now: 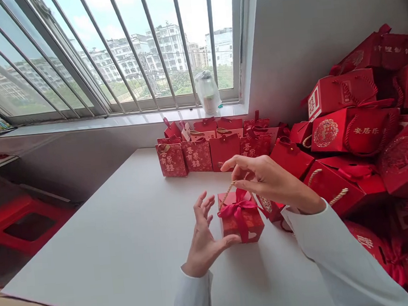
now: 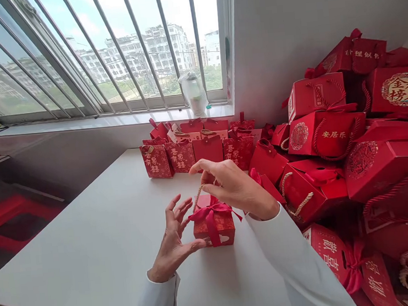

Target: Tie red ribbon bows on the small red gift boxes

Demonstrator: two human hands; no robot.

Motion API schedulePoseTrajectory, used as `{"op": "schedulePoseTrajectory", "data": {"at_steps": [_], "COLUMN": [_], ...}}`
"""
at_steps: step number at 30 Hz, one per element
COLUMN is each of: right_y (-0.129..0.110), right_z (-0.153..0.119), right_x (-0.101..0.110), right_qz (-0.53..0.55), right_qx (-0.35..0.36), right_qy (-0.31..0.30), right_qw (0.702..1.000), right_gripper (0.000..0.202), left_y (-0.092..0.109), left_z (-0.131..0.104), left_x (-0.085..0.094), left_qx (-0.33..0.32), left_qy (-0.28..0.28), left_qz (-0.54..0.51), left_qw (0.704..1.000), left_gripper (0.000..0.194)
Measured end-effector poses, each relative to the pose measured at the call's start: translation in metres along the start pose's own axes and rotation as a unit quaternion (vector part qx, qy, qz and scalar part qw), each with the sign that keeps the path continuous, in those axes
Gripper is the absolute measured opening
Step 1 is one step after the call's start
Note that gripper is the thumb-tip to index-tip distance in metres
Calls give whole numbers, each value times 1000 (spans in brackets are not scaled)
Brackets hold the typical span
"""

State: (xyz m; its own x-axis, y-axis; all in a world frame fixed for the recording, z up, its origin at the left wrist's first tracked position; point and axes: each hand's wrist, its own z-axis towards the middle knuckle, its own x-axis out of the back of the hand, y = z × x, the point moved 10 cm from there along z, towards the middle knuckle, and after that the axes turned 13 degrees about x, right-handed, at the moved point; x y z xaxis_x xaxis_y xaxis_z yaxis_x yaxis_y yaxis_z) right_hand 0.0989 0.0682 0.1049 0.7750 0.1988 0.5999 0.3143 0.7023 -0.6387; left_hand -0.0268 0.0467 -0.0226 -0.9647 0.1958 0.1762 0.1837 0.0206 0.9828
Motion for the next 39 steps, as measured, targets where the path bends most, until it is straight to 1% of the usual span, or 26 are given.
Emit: {"op": "schedulePoseTrajectory", "data": {"at_steps": [2,5,8,10,11,13,15,18,23,25,26,27,29,31,33,34,35,36,38,39], "right_y": [9,14,13,11,10,9,10,11,13,14,14,13,10,7,4,3,2,2,1,0], "right_z": [-4,-6,-6,-5,-4,-3,-3,-3,-3,-4,-4,-4,-3,-3,-3,-3,-3,-4,-5,-6], "right_x": [-7,-11,-11,-11,-11,-12,-12,-12,-12,-12,-13,-13,-14,-15,-16,-16,-17,-17,-18,-19], "right_qz": [5,18,18,19,21,20,15,11,21,26,28,30,31,31,30,31,32,34,40,43], "right_qx": [-13,-25,-30,-23,-19,-15,-20,-22,-24,-26,-26,-25,-20,-13,-9,-9,-9,-9,-7,-4], "right_qy": [-6,-9,-10,-10,-10,-11,-12,-11,-6,-3,-3,-4,-8,-14,-19,-20,-22,-24,-26,-28], "right_qw": [1000,999,999,1000,1000,1000,1000,1000,999,999,999,999,999,999,999,999,999,999,999,999], "right_gripper": [27,28,30,29,29,28,27,26,26,26,27,27,27,27,26,26,26,26,25,26], "left_y": [1,5,4,2,0,-4,-8,-14,-30,-36,-37,-38,-34,-23,-6,4,16,29,47,52], "left_z": [0,-1,-2,-3,-3,-4,-3,-1,1,2,2,2,0,-5,-10,-12,-14,-15,-16,-17], "left_x": [8,16,20,23,24,23,18,9,5,2,3,6,18,30,36,36,33,26,8,0], "left_qx": [-1,6,31,54,68,97,121,151,195,210,212,208,182,140,86,54,16,-22,-86,-106], "left_qy": [32,72,99,112,117,115,96,72,64,54,58,74,133,201,241,244,233,211,147,116], "left_qz": [1,49,107,111,96,34,-47,-150,-265,-289,-284,-266,-203,-135,-76,-40,5,57,160,197], "left_qw": [999,996,989,986,986,988,987,974,942,933,933,938,953,960,964,968,972,976,972,968], "left_gripper": [83,47,27,20,20,23,25,25,31,33,34,34,32,26,20,18,19,25,51,66]}}
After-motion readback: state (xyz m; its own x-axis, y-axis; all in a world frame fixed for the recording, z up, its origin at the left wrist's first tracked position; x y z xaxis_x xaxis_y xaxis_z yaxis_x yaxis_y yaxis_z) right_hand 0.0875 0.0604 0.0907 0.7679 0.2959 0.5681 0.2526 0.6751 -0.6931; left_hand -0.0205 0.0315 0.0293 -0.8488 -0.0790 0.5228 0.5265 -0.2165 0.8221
